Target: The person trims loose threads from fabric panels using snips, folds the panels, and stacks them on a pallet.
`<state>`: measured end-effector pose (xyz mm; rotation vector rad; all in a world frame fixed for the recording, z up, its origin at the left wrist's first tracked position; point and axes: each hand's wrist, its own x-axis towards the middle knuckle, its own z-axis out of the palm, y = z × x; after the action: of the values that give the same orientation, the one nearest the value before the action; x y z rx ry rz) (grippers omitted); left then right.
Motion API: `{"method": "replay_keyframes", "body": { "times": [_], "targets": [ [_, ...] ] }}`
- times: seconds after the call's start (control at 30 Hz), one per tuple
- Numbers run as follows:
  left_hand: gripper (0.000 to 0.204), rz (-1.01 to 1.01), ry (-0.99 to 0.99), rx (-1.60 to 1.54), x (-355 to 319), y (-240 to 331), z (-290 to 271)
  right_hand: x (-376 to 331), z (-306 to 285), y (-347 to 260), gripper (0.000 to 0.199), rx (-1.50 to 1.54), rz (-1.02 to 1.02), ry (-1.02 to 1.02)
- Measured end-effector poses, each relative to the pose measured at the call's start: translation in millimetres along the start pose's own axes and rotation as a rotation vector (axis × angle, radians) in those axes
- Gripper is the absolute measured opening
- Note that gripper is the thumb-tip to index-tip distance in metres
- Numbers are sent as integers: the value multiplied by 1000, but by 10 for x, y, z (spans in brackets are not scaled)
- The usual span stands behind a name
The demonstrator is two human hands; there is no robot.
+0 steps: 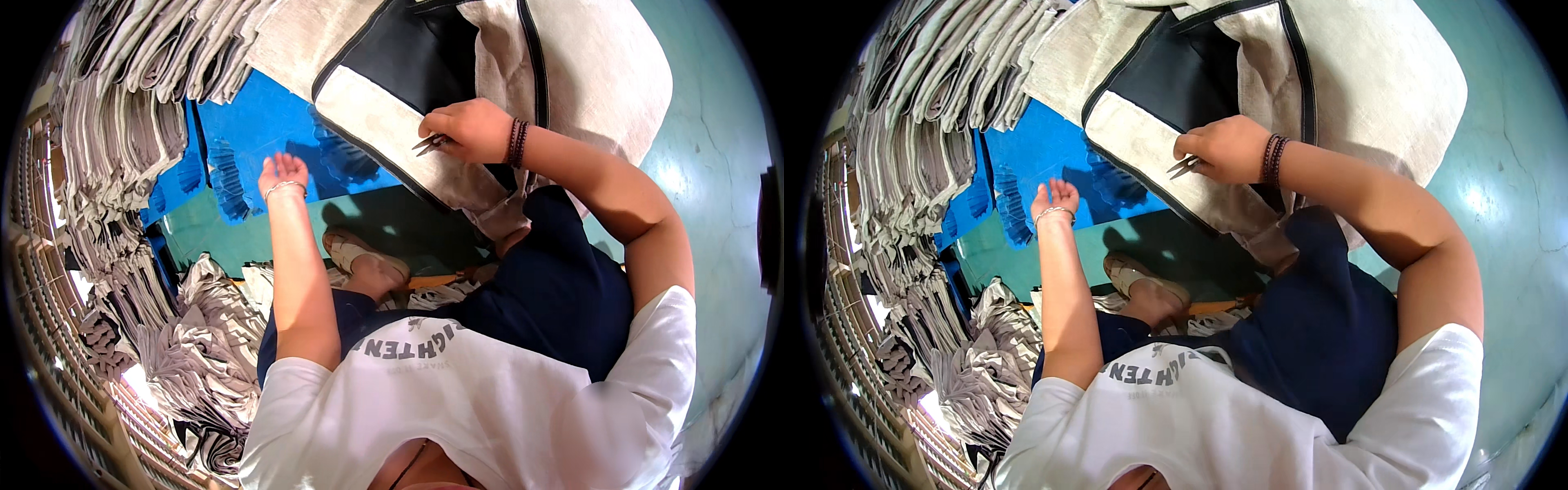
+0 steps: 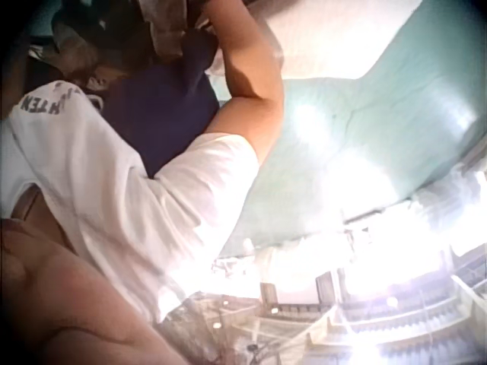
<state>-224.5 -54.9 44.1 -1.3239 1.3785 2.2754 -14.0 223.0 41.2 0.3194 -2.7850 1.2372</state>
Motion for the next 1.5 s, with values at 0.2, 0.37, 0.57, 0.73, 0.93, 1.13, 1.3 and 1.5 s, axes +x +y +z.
{"method": "replay_keyframes", "body": {
  "times": [0.2,0.37,0.57,0.73,0.93,1.13,1.3,1.5],
  "targets": [
    [14,75,-213,138,-32,-307,-281,-197,164,25,14,-34,-95,-272],
    [35,-10,-502,602,-429,-887,-185,-195,80,-15,14,-44,-72,-258],
    [35,300,-511,538,-606,-1194,-186,-85,16,-156,20,91,-62,-135],
    [34,887,-726,912,-851,-1367,-4,7,-36,-308,32,139,-29,98],
    [24,490,-1104,852,-1094,-1628,149,239,-182,-270,36,-154,250,44],
    [16,777,-1089,1059,-1029,-1592,21,170,-216,253,32,-39,464,224],
    [20,673,-549,610,-511,-1362,-209,172,-171,635,33,-54,430,352],
    [31,64,-503,507,-543,-1090,-153,316,-380,600,35,367,291,427]
  ]
}}
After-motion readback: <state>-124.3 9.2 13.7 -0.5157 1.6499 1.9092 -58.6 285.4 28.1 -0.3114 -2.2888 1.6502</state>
